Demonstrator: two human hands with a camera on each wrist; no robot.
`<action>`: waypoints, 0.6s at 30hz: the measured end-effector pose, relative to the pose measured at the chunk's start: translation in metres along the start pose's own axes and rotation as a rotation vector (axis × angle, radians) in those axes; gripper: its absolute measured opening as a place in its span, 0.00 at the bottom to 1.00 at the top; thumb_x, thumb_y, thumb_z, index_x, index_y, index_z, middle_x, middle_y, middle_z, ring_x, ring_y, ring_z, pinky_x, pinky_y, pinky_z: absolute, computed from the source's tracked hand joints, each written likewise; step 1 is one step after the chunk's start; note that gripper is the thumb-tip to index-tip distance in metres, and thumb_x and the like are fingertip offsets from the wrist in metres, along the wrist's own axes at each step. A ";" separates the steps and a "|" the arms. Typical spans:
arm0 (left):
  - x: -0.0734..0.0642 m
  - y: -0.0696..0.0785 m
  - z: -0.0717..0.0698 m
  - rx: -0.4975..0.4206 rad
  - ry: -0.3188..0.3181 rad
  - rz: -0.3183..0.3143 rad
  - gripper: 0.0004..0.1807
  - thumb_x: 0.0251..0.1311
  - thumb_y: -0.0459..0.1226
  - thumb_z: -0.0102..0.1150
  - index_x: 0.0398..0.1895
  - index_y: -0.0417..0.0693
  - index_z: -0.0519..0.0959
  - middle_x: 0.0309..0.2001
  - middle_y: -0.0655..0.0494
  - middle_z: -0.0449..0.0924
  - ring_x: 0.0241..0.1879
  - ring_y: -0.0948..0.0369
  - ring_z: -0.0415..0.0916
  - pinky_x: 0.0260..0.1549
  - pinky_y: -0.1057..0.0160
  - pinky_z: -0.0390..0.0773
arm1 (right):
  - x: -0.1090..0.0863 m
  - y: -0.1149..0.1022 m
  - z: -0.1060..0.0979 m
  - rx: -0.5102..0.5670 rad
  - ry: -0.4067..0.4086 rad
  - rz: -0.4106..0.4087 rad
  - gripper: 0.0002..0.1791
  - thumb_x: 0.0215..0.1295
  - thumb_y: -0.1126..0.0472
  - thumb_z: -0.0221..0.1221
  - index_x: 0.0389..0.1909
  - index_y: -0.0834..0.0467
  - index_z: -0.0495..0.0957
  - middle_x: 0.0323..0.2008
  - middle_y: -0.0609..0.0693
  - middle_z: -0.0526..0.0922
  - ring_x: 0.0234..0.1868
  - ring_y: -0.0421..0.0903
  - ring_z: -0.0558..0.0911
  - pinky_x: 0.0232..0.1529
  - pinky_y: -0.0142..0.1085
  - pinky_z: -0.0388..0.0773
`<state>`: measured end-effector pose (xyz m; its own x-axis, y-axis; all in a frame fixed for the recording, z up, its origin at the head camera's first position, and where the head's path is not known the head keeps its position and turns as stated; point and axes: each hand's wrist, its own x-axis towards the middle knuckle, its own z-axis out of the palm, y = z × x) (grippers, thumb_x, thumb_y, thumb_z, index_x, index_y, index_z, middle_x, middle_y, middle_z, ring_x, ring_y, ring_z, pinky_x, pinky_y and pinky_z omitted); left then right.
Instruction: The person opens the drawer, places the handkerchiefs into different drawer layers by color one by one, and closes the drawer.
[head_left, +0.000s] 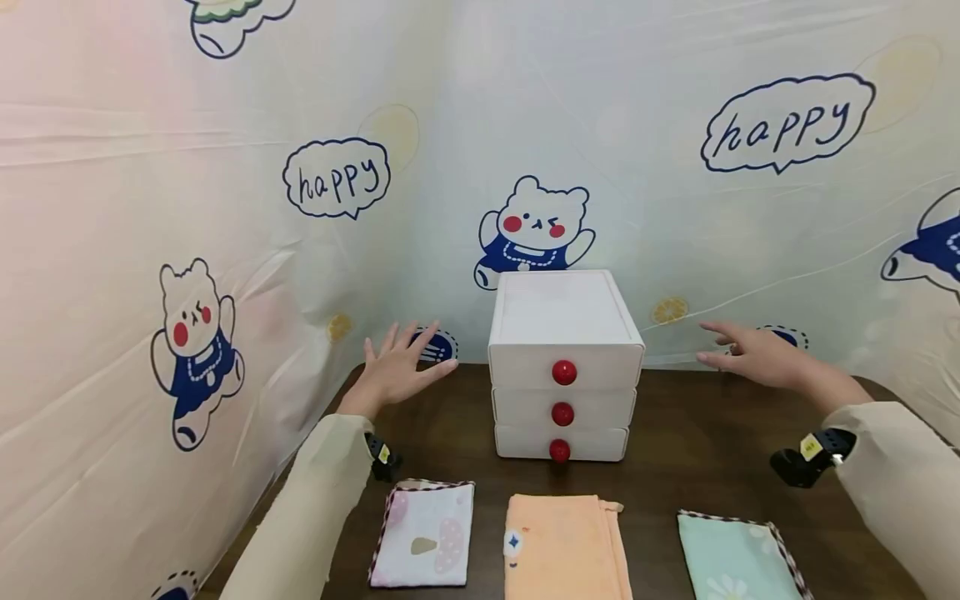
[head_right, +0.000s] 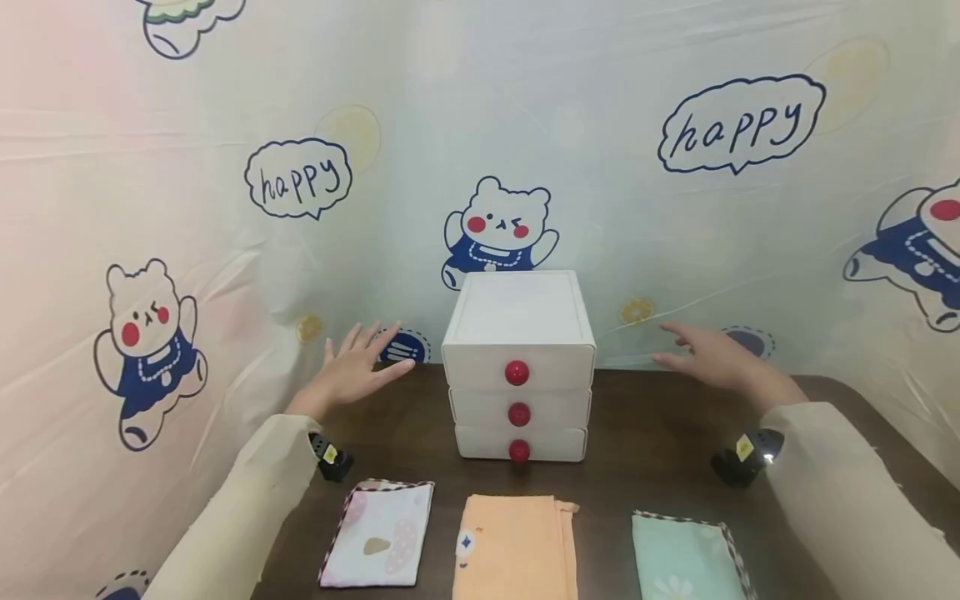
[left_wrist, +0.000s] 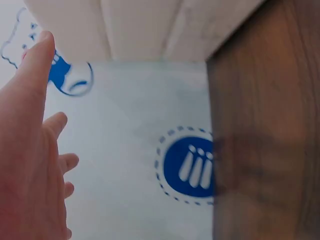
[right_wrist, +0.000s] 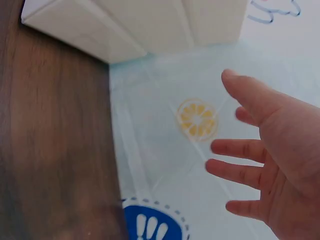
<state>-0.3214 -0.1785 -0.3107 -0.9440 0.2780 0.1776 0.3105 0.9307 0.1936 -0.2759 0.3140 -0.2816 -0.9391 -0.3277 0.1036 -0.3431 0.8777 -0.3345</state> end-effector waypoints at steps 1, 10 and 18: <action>0.000 0.003 -0.002 -0.003 0.002 0.013 0.46 0.51 0.72 0.36 0.72 0.64 0.46 0.72 0.48 0.39 0.69 0.44 0.29 0.54 0.31 0.25 | -0.001 -0.003 -0.002 -0.004 0.006 -0.008 0.37 0.66 0.47 0.51 0.64 0.70 0.54 0.52 0.76 0.67 0.51 0.70 0.70 0.43 0.59 0.69; -0.008 0.026 -0.015 -0.064 0.018 0.122 0.41 0.54 0.70 0.35 0.71 0.72 0.45 0.71 0.54 0.45 0.69 0.48 0.32 0.56 0.33 0.29 | -0.010 -0.027 -0.012 -0.019 0.062 -0.112 0.26 0.66 0.53 0.53 0.58 0.67 0.67 0.44 0.63 0.79 0.44 0.58 0.79 0.40 0.52 0.74; -0.020 0.042 -0.022 -0.183 0.067 0.240 0.38 0.58 0.64 0.43 0.71 0.66 0.50 0.69 0.55 0.51 0.68 0.49 0.44 0.60 0.37 0.43 | -0.017 -0.056 -0.019 -0.018 0.057 -0.163 0.20 0.65 0.54 0.55 0.50 0.65 0.74 0.38 0.53 0.82 0.38 0.50 0.81 0.37 0.46 0.76</action>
<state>-0.2873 -0.1500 -0.2850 -0.8339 0.4625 0.3011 0.5441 0.7802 0.3084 -0.2408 0.2770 -0.2469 -0.8704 -0.4463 0.2079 -0.4907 0.8211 -0.2917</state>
